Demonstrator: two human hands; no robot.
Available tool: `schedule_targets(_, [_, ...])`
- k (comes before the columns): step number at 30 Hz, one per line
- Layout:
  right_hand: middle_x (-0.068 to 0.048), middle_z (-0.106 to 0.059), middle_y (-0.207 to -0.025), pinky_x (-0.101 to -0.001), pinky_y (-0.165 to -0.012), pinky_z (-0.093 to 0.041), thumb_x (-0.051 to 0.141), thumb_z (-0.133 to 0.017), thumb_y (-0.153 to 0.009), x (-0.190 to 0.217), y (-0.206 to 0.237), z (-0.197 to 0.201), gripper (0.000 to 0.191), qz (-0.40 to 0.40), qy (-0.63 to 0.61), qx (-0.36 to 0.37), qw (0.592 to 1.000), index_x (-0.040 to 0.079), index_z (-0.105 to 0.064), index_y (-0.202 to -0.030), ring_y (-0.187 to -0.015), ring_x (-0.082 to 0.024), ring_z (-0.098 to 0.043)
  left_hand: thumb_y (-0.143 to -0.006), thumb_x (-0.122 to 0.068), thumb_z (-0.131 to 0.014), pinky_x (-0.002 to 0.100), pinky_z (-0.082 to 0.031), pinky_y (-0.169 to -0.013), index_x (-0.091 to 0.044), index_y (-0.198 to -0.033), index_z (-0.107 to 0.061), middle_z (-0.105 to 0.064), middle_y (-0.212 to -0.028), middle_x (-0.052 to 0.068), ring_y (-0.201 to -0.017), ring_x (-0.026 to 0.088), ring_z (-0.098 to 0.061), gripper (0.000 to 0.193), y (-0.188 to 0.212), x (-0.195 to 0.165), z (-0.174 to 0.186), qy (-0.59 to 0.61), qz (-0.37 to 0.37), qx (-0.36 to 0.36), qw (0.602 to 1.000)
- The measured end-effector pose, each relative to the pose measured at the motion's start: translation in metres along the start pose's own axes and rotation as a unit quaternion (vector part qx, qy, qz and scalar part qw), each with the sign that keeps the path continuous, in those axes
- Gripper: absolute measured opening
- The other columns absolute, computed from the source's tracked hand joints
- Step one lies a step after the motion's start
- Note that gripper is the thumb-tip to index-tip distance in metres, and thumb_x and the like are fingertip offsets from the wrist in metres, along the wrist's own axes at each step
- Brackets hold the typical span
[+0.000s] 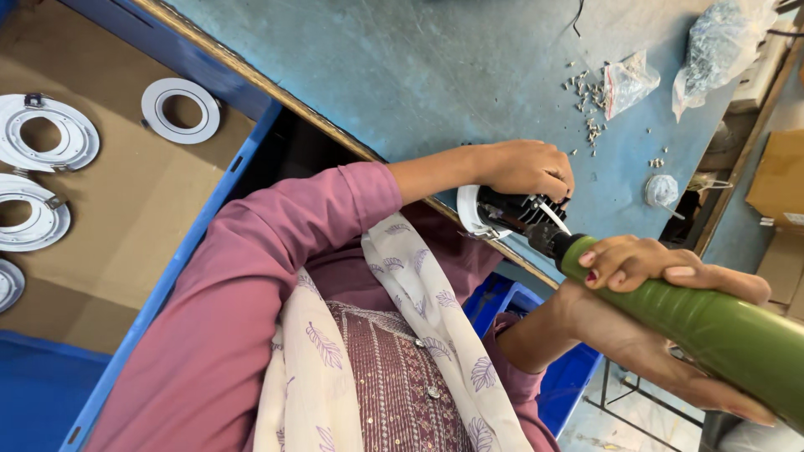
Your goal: The person assembles LED downlight fixtures at a workbench. They align a black heat-sink module with a white trim ring, drive screws with a green electric screwdriver, wipe the LED module with a purple cloth, and place finished fixtures into a blue bin.
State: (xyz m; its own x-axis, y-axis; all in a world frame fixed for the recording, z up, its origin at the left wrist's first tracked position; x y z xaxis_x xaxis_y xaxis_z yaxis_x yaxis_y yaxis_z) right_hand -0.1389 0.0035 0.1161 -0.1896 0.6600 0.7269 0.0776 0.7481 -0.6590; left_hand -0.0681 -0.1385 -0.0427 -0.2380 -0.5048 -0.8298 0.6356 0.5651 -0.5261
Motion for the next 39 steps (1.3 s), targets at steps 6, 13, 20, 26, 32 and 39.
schedule_targets(6, [-0.016, -0.056, -0.066, -0.0387, -0.040, -0.048, 0.094, -0.035, -0.080, -0.001, 0.006, 0.006, 0.100, 0.014, 0.000, 0.052, 0.999, -0.001, -0.044, -0.107, -0.044, -0.026, -0.054, -0.081, -0.029, -0.057, 0.038, -0.053, -0.076, -0.004, -0.092, -0.076, -0.076, -0.087, 0.012, -0.079, 0.027, -0.070, 0.034, 0.006, -0.006, 0.004, 0.041, 0.015, 0.024, 0.999])
schedule_targets(13, [-0.002, -0.055, -0.057, -0.0330, -0.035, -0.050, 0.082, -0.050, -0.087, 0.033, 0.009, 0.084, 0.077, 0.041, -0.172, 0.055, 0.983, 0.006, -0.047, -0.103, -0.038, -0.015, -0.058, -0.088, -0.029, -0.056, 0.037, -0.055, -0.088, -0.004, -0.103, -0.076, -0.078, -0.098, 0.007, -0.092, 0.024, -0.073, 0.035, 0.011, -0.017, 0.010, 0.046, 0.013, 0.040, 0.998])
schedule_targets(20, [-0.003, -0.044, -0.049, -0.0381, -0.032, -0.045, 0.067, -0.038, -0.095, 0.070, 0.011, 0.164, 0.064, 0.007, -0.091, -0.014, 0.996, 0.004, -0.044, -0.105, -0.034, -0.016, -0.046, -0.091, -0.062, -0.074, 0.056, -0.030, -0.123, -0.011, -0.158, -0.029, -0.037, -0.159, 0.020, -0.149, 0.042, -0.037, 0.096, 0.070, -0.071, 0.006, -0.142, 0.045, -0.171, 0.974])
schedule_targets(26, [-0.007, -0.042, -0.057, -0.0399, -0.038, -0.040, 0.079, -0.037, -0.093, 0.074, 0.010, 0.180, 0.077, -0.012, -0.006, -0.065, 0.998, 0.003, -0.044, -0.109, -0.038, -0.019, -0.043, -0.076, -0.051, -0.089, 0.057, -0.026, -0.122, -0.003, -0.158, -0.018, -0.031, -0.152, 0.025, -0.143, 0.047, -0.033, 0.118, 0.087, -0.098, -0.052, -0.260, 0.123, -0.380, 0.879])
schedule_targets(32, [-0.005, -0.045, -0.057, -0.0362, -0.040, -0.042, 0.068, -0.046, -0.091, 0.093, 0.011, 0.235, 0.065, 0.016, -0.061, -0.072, 0.995, 0.005, -0.049, -0.104, -0.039, -0.017, -0.044, -0.080, -0.030, -0.092, 0.054, -0.032, -0.117, -0.008, -0.154, -0.031, -0.041, -0.136, 0.018, -0.131, 0.038, -0.043, 0.098, 0.074, -0.085, -0.058, -0.308, 0.121, -0.387, 0.861])
schedule_targets(39, [-0.002, -0.049, -0.057, -0.0317, -0.043, -0.044, 0.055, -0.054, -0.089, 0.136, 0.030, 0.333, 0.046, 0.031, -0.121, -0.008, 0.992, 0.009, -0.054, -0.093, -0.041, -0.014, -0.048, -0.071, -0.002, -0.080, 0.043, -0.045, -0.112, -0.011, -0.149, -0.028, -0.051, -0.134, 0.017, -0.128, 0.035, -0.053, 0.094, 0.063, -0.103, -0.018, -0.105, 0.107, -0.294, 0.944])
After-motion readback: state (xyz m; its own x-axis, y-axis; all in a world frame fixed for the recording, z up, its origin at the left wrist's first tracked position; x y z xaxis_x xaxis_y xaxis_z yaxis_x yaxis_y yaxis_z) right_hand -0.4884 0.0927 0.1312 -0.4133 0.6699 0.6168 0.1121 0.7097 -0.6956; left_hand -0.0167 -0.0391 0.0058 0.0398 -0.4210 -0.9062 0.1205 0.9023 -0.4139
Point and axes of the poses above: each hand's wrist, its own y-axis away from the middle knuckle, its own z-axis out of the back of the hand, x = y × z, the point moved 4 cm from there along -y, towards the middle knuckle
